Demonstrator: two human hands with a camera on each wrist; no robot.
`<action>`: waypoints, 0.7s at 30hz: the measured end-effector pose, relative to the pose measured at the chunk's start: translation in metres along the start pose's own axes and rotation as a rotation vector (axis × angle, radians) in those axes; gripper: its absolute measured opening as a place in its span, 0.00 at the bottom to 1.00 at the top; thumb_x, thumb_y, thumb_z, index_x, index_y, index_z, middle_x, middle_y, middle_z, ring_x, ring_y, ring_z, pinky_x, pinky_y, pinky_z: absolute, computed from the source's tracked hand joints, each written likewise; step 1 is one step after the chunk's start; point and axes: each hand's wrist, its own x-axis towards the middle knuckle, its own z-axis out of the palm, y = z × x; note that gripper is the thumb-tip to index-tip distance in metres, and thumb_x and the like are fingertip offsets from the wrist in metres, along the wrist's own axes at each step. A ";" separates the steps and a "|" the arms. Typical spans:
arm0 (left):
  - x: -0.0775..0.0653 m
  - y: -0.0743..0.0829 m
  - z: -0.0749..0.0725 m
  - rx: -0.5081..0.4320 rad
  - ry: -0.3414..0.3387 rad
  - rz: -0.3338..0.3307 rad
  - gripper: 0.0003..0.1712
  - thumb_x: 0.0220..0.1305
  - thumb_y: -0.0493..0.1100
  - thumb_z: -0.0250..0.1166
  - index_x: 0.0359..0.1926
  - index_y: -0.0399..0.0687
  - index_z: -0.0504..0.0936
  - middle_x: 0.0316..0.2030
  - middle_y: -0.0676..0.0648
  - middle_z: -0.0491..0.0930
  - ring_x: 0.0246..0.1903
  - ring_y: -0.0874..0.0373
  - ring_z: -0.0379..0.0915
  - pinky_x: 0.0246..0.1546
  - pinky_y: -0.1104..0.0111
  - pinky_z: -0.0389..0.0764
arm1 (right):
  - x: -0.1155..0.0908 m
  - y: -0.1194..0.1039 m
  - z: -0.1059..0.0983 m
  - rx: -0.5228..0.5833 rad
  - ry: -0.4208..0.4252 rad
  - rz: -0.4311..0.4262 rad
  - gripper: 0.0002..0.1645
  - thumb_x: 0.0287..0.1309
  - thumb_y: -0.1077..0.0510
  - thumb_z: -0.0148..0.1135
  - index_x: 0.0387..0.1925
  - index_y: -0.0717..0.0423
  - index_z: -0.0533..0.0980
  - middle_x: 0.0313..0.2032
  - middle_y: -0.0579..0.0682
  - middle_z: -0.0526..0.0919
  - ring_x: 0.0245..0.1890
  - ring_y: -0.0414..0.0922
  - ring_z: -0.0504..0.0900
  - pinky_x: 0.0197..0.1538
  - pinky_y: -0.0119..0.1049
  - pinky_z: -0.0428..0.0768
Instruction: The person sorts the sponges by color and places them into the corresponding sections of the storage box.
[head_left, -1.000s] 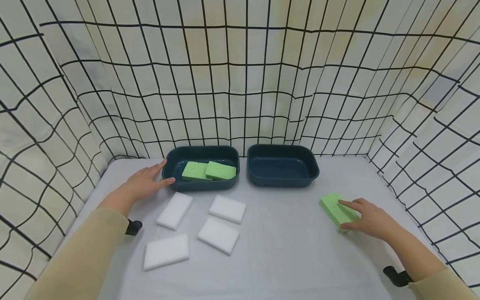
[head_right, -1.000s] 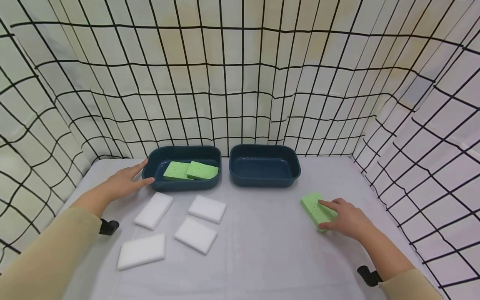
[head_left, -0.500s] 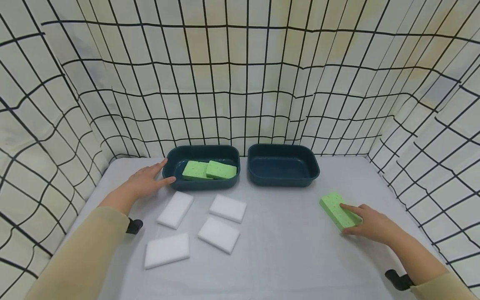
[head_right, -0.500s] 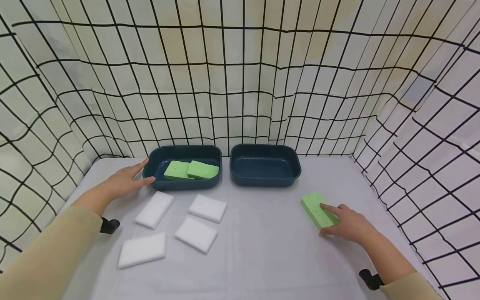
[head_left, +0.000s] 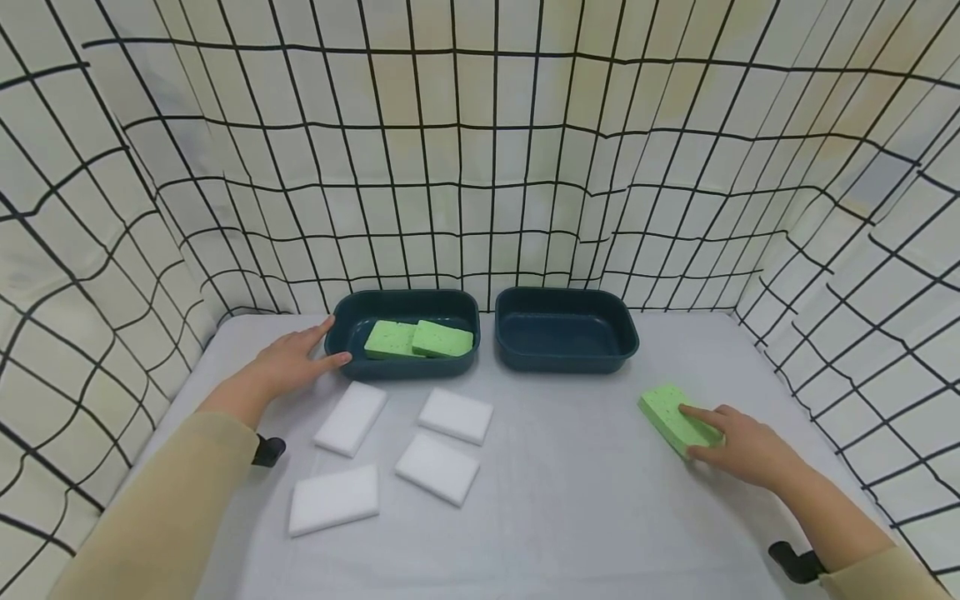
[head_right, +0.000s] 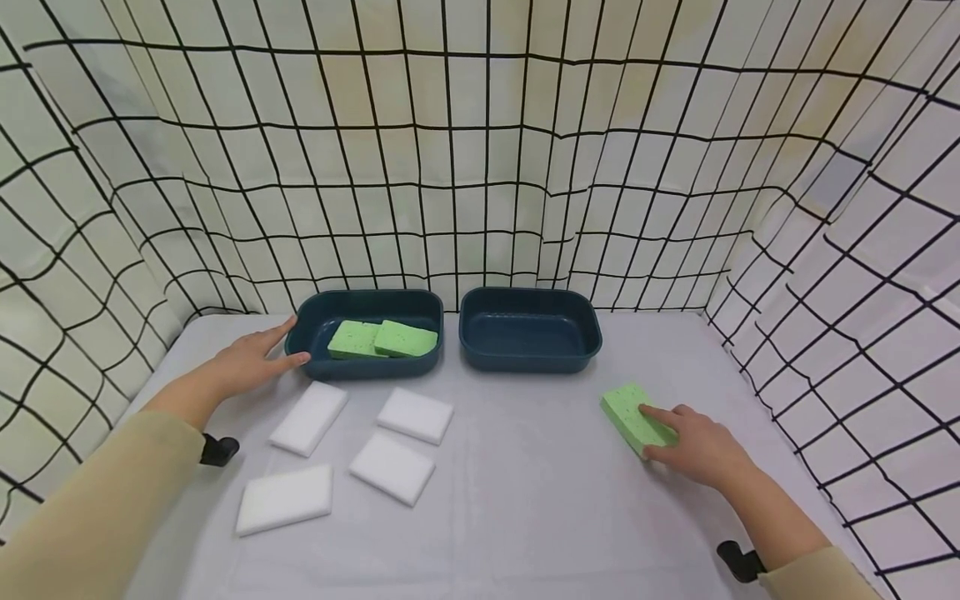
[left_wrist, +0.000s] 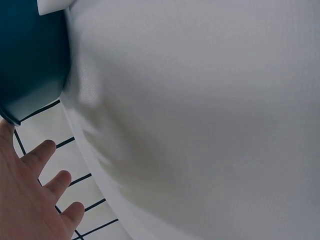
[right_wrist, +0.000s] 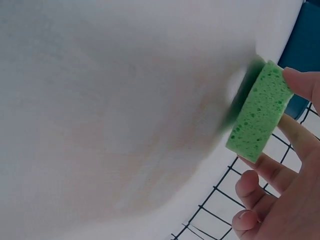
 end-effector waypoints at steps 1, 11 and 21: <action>0.000 0.000 0.000 0.001 0.002 0.001 0.60 0.62 0.81 0.45 0.80 0.51 0.36 0.75 0.29 0.45 0.70 0.24 0.38 0.65 0.30 0.45 | -0.001 0.000 0.000 0.000 0.018 -0.004 0.44 0.54 0.34 0.68 0.68 0.49 0.71 0.56 0.67 0.74 0.47 0.64 0.78 0.43 0.61 0.79; -0.001 -0.001 0.000 0.001 0.002 0.001 0.61 0.61 0.81 0.45 0.79 0.50 0.37 0.74 0.27 0.47 0.70 0.24 0.40 0.65 0.30 0.47 | -0.003 -0.006 -0.011 0.002 0.102 -0.024 0.39 0.57 0.37 0.68 0.66 0.48 0.73 0.57 0.66 0.73 0.48 0.65 0.78 0.42 0.61 0.80; -0.001 0.001 -0.002 0.004 0.008 0.023 0.60 0.62 0.80 0.45 0.79 0.48 0.37 0.73 0.27 0.47 0.69 0.23 0.41 0.65 0.31 0.48 | 0.003 -0.016 -0.025 0.016 0.160 -0.078 0.37 0.58 0.39 0.67 0.67 0.46 0.73 0.56 0.62 0.75 0.49 0.61 0.78 0.44 0.58 0.79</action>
